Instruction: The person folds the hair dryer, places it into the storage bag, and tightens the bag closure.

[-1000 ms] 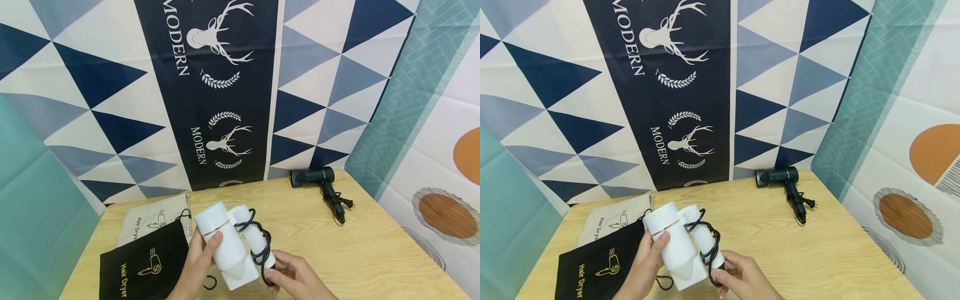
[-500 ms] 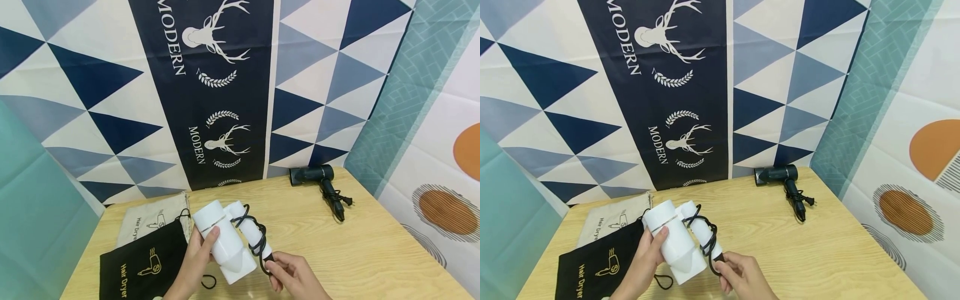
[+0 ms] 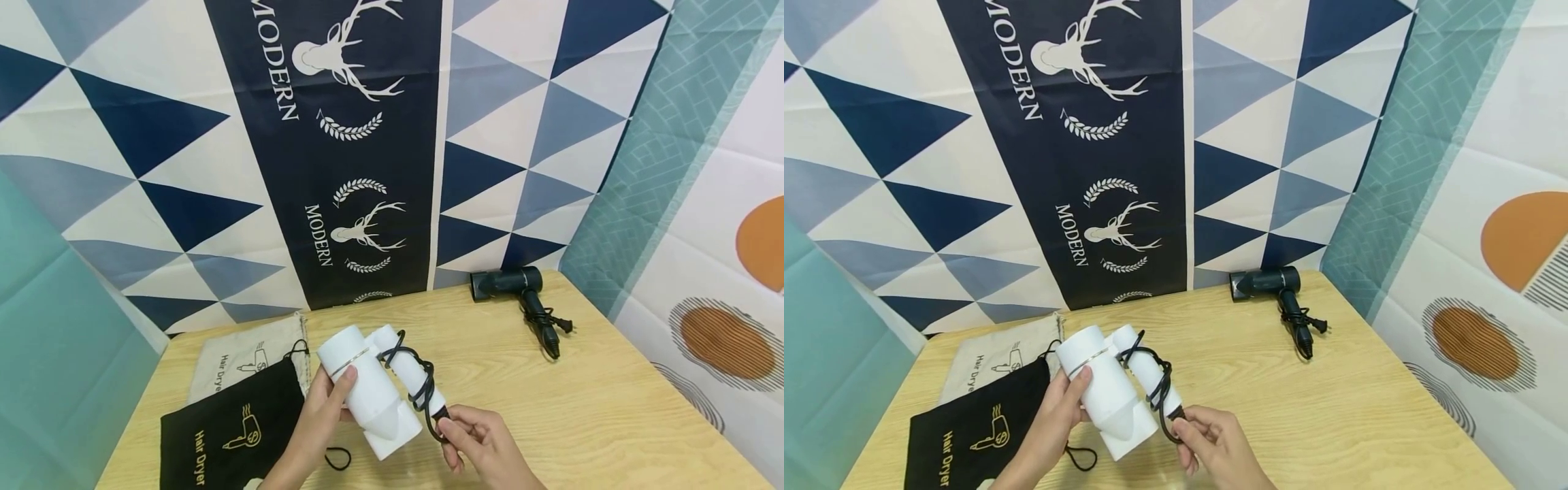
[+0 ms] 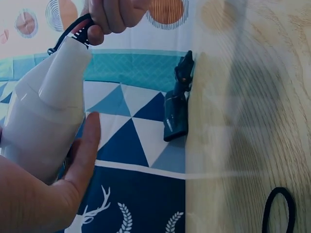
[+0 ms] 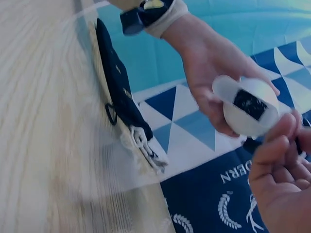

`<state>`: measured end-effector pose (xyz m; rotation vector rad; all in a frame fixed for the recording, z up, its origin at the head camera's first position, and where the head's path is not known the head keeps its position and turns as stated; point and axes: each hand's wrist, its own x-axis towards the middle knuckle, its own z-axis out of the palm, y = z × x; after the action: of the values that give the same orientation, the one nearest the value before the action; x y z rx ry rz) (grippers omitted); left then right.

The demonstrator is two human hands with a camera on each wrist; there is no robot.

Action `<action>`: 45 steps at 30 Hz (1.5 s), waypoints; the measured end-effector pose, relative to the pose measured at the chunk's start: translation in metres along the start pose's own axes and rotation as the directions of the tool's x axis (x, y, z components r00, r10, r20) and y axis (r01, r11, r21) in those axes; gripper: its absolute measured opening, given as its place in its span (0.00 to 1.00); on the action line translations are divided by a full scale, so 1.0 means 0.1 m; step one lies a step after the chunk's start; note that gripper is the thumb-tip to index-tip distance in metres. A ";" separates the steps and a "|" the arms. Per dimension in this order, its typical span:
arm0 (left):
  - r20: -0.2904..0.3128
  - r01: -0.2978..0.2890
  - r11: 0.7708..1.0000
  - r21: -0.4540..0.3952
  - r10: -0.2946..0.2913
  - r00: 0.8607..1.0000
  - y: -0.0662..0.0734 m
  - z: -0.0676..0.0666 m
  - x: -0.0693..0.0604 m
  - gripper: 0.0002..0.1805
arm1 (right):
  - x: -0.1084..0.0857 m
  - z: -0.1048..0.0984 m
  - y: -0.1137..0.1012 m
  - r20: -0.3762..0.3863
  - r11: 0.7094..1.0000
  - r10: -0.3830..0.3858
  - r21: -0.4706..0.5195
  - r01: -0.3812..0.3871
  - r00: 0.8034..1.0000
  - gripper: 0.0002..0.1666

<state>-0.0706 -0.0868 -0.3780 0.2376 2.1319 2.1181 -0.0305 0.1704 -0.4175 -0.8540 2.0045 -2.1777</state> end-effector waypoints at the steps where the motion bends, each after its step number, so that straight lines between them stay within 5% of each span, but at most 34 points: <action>1: -0.003 0.002 1.000 -0.014 -0.002 1.000 -0.01 0.00 0.00 0.28 | 0.00 -0.01 0.00 0.018 1.000 0.017 0.025 -0.017 1.000 0.14; 6: 0.016 0.018 0.998 -0.060 -0.017 1.000 -0.07 0.04 0.01 0.29 | 0.02 -0.05 -0.01 0.147 0.968 0.174 0.155 -0.197 0.974 0.15; 9: 0.048 0.025 0.998 -0.065 -0.022 0.999 -0.10 0.06 0.03 0.30 | 0.03 -0.07 0.02 0.169 0.964 0.204 0.137 -0.228 0.964 0.17; 17: 0.159 0.050 0.996 -0.067 -0.039 0.987 -0.15 -0.01 0.20 0.31 | 0.13 -0.12 0.11 0.042 0.999 0.051 -0.010 -0.050 0.998 0.16; 22: 0.287 0.093 0.996 -0.015 -0.085 0.954 -0.20 -0.05 0.27 0.32 | 0.06 -0.19 0.15 -0.045 0.989 0.122 0.089 -0.117 0.992 0.23; 26: 0.326 0.092 0.989 0.113 -0.125 0.937 -0.21 -0.12 0.24 0.29 | 0.00 -0.21 0.18 -0.074 0.966 0.198 0.184 -0.182 0.977 0.27; 30: 0.286 0.049 0.969 0.241 -0.119 0.951 -0.16 -0.22 0.20 0.26 | -0.01 -0.22 0.19 -0.023 0.920 0.236 0.328 -0.215 0.972 0.24; 34: 0.190 -0.008 0.932 0.363 -0.066 0.980 -0.09 -0.35 0.17 0.23 | -0.01 -0.21 0.21 0.040 0.873 0.208 0.443 -0.204 0.977 0.25; 36: 0.119 -0.033 0.900 0.435 -0.021 0.993 -0.07 -0.44 0.17 0.19 | -0.01 -0.21 0.22 0.054 0.863 0.191 0.467 -0.194 0.980 0.25; 38: 0.037 -0.054 0.840 0.539 0.041 0.998 -0.08 -0.55 0.18 0.15 | -0.01 -0.20 0.22 0.064 0.854 0.194 0.480 -0.201 0.979 0.25; 40: -0.037 -0.059 0.733 0.678 0.115 0.993 -0.13 -0.67 0.21 0.11 | 0.00 -0.21 0.22 0.065 0.854 0.194 0.479 -0.201 0.979 0.25; 42: -0.089 -0.035 0.594 0.803 0.179 0.980 -0.22 -0.78 0.26 0.13 | -0.01 -0.23 0.21 0.057 0.857 0.205 0.472 -0.207 0.977 0.25; 45: -0.118 0.025 0.427 0.904 0.193 0.974 -0.37 -0.91 0.30 0.21 | -0.02 -0.24 0.20 0.041 0.865 0.222 0.453 -0.216 0.974 0.24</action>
<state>-0.1195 -0.1702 -0.4140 0.2125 3.2422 0.7475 -0.0456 0.1898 -0.4364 -0.5179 1.4045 -2.3650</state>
